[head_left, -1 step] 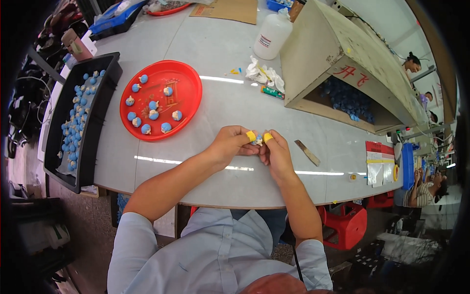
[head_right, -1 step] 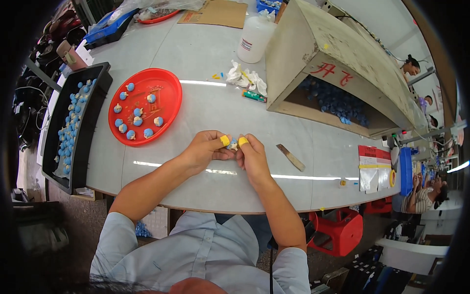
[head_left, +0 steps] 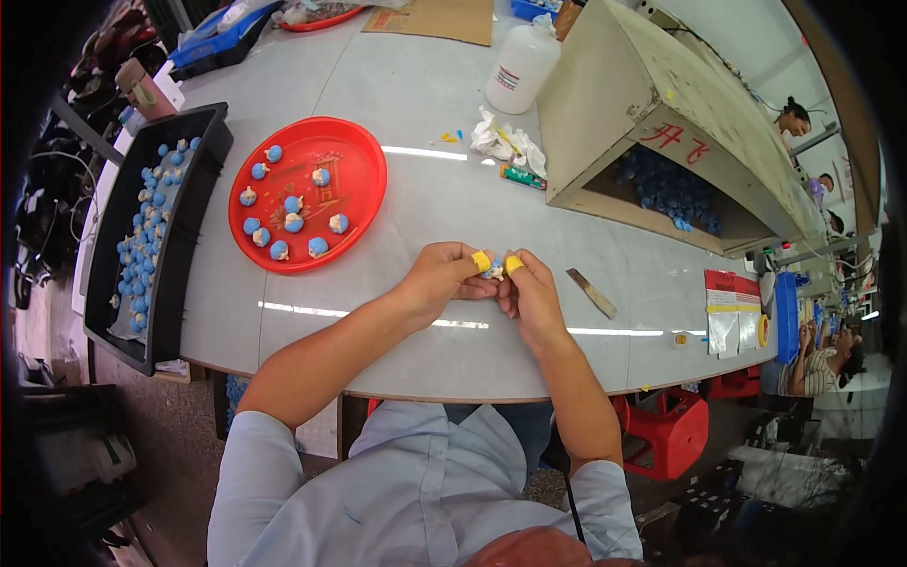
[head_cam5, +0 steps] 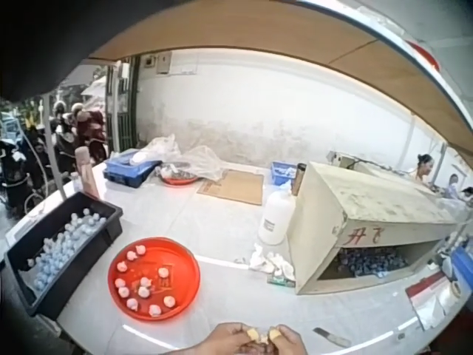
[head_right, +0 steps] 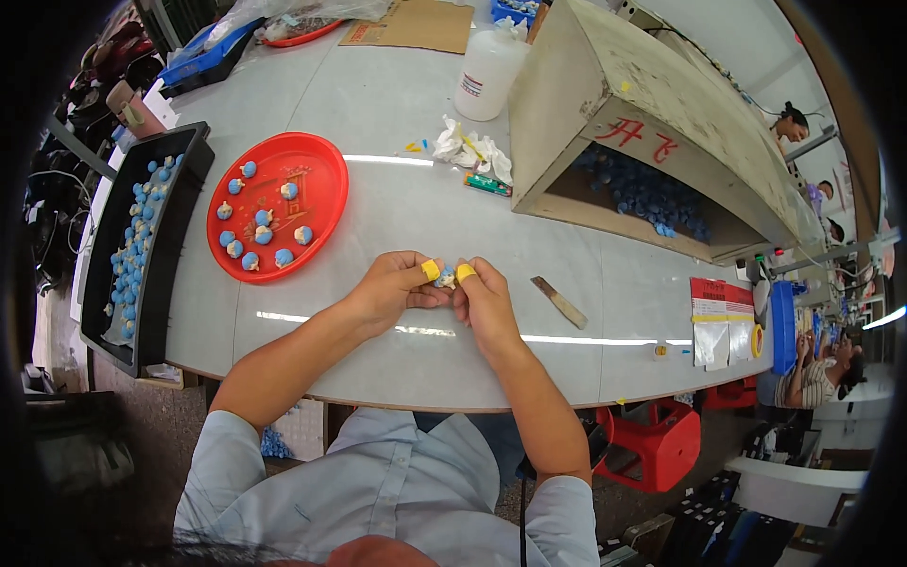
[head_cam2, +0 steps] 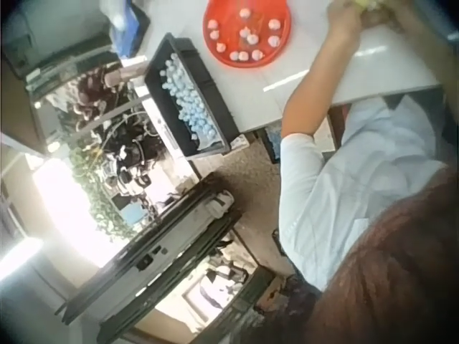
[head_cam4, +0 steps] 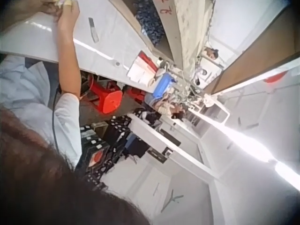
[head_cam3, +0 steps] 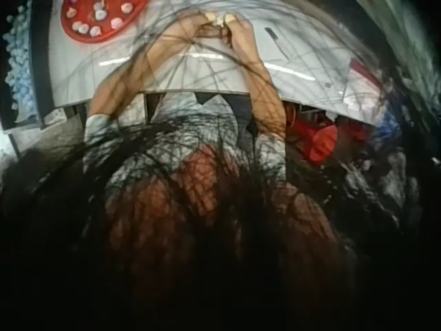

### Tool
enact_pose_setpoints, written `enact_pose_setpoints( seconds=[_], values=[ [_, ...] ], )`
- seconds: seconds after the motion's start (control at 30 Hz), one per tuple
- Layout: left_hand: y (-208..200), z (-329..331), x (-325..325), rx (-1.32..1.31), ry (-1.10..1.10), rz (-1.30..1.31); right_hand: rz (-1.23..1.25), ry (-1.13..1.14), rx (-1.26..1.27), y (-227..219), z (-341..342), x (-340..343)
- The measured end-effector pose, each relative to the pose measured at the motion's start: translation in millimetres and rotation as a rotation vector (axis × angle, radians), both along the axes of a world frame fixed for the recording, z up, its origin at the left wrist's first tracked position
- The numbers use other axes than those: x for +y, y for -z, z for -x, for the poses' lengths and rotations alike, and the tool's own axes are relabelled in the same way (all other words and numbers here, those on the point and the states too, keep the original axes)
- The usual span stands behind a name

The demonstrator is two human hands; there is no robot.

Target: The person assembles small blue and yellow plastic parts by hand, joining them together with glue from a bottle.

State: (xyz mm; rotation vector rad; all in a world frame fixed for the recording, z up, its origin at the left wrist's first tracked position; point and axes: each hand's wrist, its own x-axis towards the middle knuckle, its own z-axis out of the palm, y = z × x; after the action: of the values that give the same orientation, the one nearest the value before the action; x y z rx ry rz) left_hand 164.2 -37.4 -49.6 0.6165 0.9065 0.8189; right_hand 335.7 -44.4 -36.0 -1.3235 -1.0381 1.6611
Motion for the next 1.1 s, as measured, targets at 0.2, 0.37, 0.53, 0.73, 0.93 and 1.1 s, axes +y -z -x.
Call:
enact_pose_setpoints(
  seconds=[0.2, 0.37, 0.53, 0.73, 0.93, 1.1],
  values=[
    [-1.8, -5.1, 0.1, 0.021, 0.011, 0.029, 0.017, -0.018, -0.024, -0.3, -5.3, 0.4],
    [-1.1, -4.7, -1.1, -0.006, 0.006, 0.023, 0.008, -0.017, -0.018, 0.2, -5.0, 0.3],
    [-1.3, -4.2, -0.3, -0.029, -0.001, 0.051, 0.011, -0.015, -0.028, -1.4, -3.2, -0.6],
    [-2.4, -4.9, -0.1, 0.031, 0.013, 0.029, 0.012, -0.014, -0.04, -2.1, -3.4, -0.1],
    [-3.9, -3.2, 0.3, 0.0, 0.007, 0.022, -0.007, -0.023, -0.031, 0.4, -3.3, 2.4],
    [1.0, -5.7, 1.0, 0.015, -0.043, -0.035, -0.015, -0.004, 0.01, 0.8, -4.1, 3.4]
  ],
)
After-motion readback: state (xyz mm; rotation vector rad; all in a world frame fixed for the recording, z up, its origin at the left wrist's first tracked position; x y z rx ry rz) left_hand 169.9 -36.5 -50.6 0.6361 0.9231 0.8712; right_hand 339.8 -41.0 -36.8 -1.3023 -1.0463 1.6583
